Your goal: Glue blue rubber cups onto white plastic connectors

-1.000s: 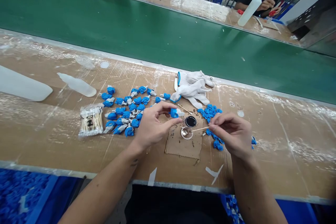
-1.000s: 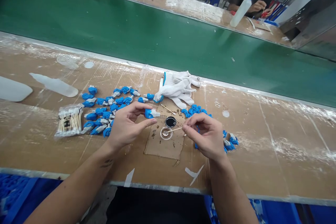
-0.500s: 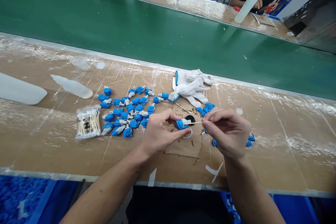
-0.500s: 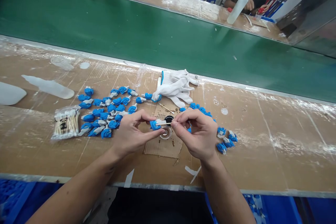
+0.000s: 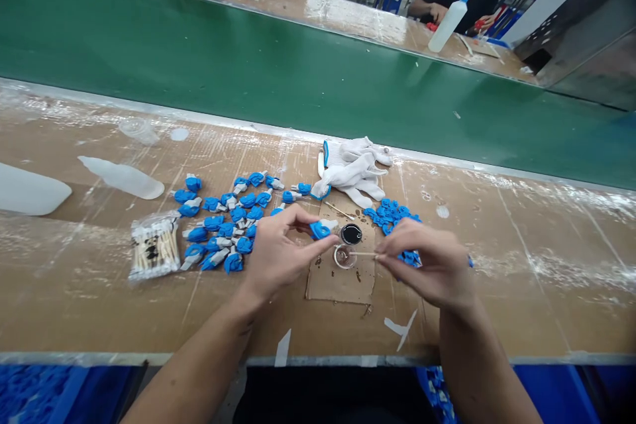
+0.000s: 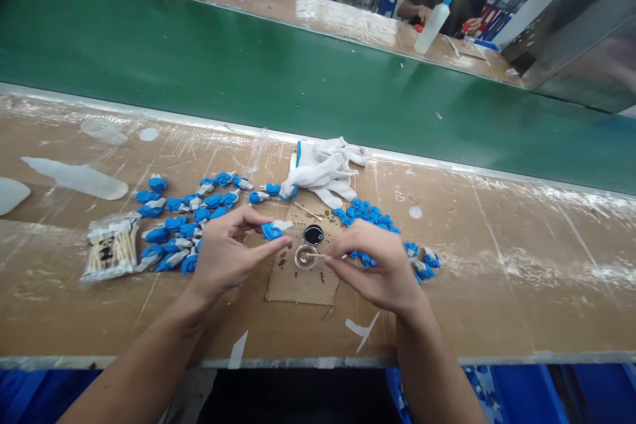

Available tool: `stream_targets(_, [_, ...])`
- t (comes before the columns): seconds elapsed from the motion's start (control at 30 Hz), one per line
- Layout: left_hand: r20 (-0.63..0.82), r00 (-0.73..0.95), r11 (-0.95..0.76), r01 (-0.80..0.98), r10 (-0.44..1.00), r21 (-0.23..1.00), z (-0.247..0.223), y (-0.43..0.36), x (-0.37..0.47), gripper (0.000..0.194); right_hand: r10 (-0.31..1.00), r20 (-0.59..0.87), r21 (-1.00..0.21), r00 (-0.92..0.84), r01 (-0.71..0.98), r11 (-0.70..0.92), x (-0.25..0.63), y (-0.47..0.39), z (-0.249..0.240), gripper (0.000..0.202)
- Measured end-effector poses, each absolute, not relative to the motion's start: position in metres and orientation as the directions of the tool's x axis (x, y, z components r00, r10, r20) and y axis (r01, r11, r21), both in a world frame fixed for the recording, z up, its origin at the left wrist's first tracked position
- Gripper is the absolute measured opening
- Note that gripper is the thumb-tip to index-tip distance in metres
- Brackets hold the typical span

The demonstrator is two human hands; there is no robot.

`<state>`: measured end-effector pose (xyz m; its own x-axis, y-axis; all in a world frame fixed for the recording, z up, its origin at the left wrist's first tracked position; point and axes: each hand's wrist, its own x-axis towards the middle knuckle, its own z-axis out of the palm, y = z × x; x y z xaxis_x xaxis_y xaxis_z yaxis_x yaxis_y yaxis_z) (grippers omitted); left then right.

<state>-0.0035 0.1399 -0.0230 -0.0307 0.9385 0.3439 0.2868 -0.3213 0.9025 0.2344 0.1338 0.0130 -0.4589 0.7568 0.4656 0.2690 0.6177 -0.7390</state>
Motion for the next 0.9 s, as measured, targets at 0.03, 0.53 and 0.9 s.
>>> stream_targets(0.03, [0.334, -0.060, -0.304, 0.293, 0.941, 0.907, -0.024, 0.141, -0.007, 0.025, 0.723, 0.405, -0.698, -0.559, 0.322, 0.640, 0.235, 0.133, 0.011, 0.015])
stream_targets(0.53, [0.264, -0.164, -0.187, 0.376, 0.951, 0.907, -0.030, 0.147, -0.018, 0.029, 0.792, 0.125, -0.232, -0.597, 0.758, 0.609, 0.277, 0.178, -0.017, 0.026])
stream_targets(0.9, [0.239, -0.163, -0.160, 0.389, 0.957, 0.907, -0.028, 0.147, -0.017, 0.029, 0.779, 0.107, -0.284, -0.618, 0.732, 0.620, 0.299, 0.145, -0.013, 0.018])
